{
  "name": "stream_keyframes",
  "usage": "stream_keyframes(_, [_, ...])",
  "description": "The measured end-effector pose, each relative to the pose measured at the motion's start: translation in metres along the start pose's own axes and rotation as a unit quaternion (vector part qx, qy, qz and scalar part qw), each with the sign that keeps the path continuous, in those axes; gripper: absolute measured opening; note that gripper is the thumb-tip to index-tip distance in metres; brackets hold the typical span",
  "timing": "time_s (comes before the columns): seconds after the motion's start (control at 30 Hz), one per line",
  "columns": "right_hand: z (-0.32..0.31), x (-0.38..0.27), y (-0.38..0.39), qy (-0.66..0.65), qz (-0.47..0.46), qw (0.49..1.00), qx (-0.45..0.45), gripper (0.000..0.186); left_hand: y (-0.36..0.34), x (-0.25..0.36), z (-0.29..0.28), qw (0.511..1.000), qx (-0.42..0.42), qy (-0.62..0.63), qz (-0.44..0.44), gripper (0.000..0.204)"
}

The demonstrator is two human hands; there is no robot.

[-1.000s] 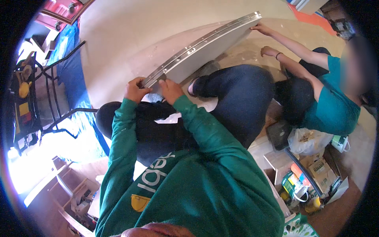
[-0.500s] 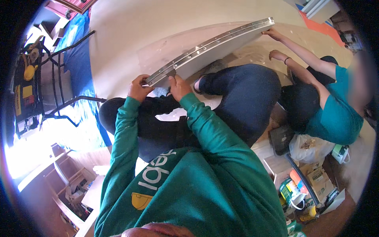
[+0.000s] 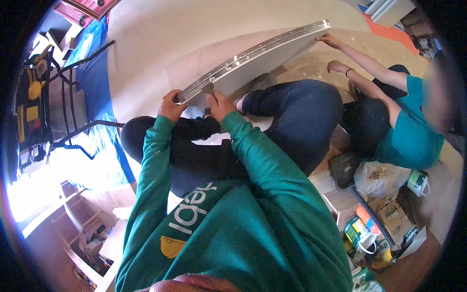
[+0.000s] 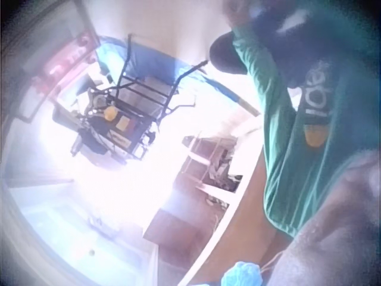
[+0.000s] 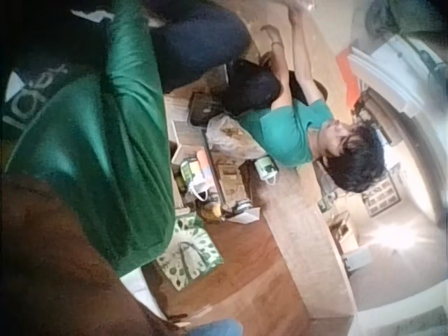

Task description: The person uses a drill on a metal panel, then uses a chisel and hammer to pry or adjust parts of the panel frame while it is held by another person.

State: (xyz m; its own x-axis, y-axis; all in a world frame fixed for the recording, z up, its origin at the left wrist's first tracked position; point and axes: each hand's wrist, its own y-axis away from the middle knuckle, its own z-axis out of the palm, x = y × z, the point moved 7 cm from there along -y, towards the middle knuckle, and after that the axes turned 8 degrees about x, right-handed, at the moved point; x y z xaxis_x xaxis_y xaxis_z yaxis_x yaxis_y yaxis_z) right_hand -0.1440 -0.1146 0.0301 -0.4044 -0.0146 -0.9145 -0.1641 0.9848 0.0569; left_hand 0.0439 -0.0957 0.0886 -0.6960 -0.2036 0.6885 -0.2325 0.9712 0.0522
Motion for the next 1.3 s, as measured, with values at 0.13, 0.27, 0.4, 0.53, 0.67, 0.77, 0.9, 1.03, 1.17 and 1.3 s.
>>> stream_keyframes(0.13, [0.000,-0.003,0.002,0.028,-0.003,0.999,0.035,0.032,0.006,-0.020,0.001,0.999,0.021,0.032,-0.023,0.038])
stream_keyframes(0.27, [0.001,0.004,0.005,-0.008,0.014,0.999,-0.028,0.033,0.009,-0.029,0.004,0.999,0.036,0.005,-0.002,0.041])
stream_keyframes(0.4, [0.000,0.001,0.004,0.022,-0.013,1.000,0.007,0.032,0.006,-0.014,0.002,0.998,0.059,0.001,0.029,0.044])
stream_keyframes(0.53, [0.001,0.002,0.009,0.022,0.004,1.000,-0.003,0.030,0.004,-0.012,0.002,0.997,0.039,0.008,0.065,0.045])
stream_keyframes(0.67, [-0.002,0.002,0.002,0.036,0.017,0.999,-0.027,0.027,0.001,-0.005,-0.001,0.998,0.041,-0.009,0.047,0.044])
stream_keyframes(0.77, [-0.004,0.006,0.005,0.031,-0.009,0.999,-0.021,0.025,0.003,0.006,0.004,0.994,0.055,-0.022,0.094,0.042])
stream_keyframes(0.9, [-0.008,0.005,0.005,0.067,0.010,0.996,-0.061,0.023,0.000,0.014,0.008,0.996,0.054,-0.037,0.058,0.037])
stream_keyframes(1.03, [-0.005,0.005,0.010,0.133,0.016,0.989,-0.064,0.022,-0.001,0.048,0.009,0.965,0.071,-0.158,0.197,0.043])
stream_keyframes(1.17, [-0.012,-0.005,0.012,0.140,0.030,0.986,-0.082,0.020,-0.006,0.049,0.029,0.971,0.046,-0.136,0.192,0.047])
stream_keyframes(1.3, [-0.013,0.001,0.012,0.114,0.017,0.991,-0.066,0.020,-0.016,0.042,0.041,0.977,-0.008,-0.174,0.125,0.040])
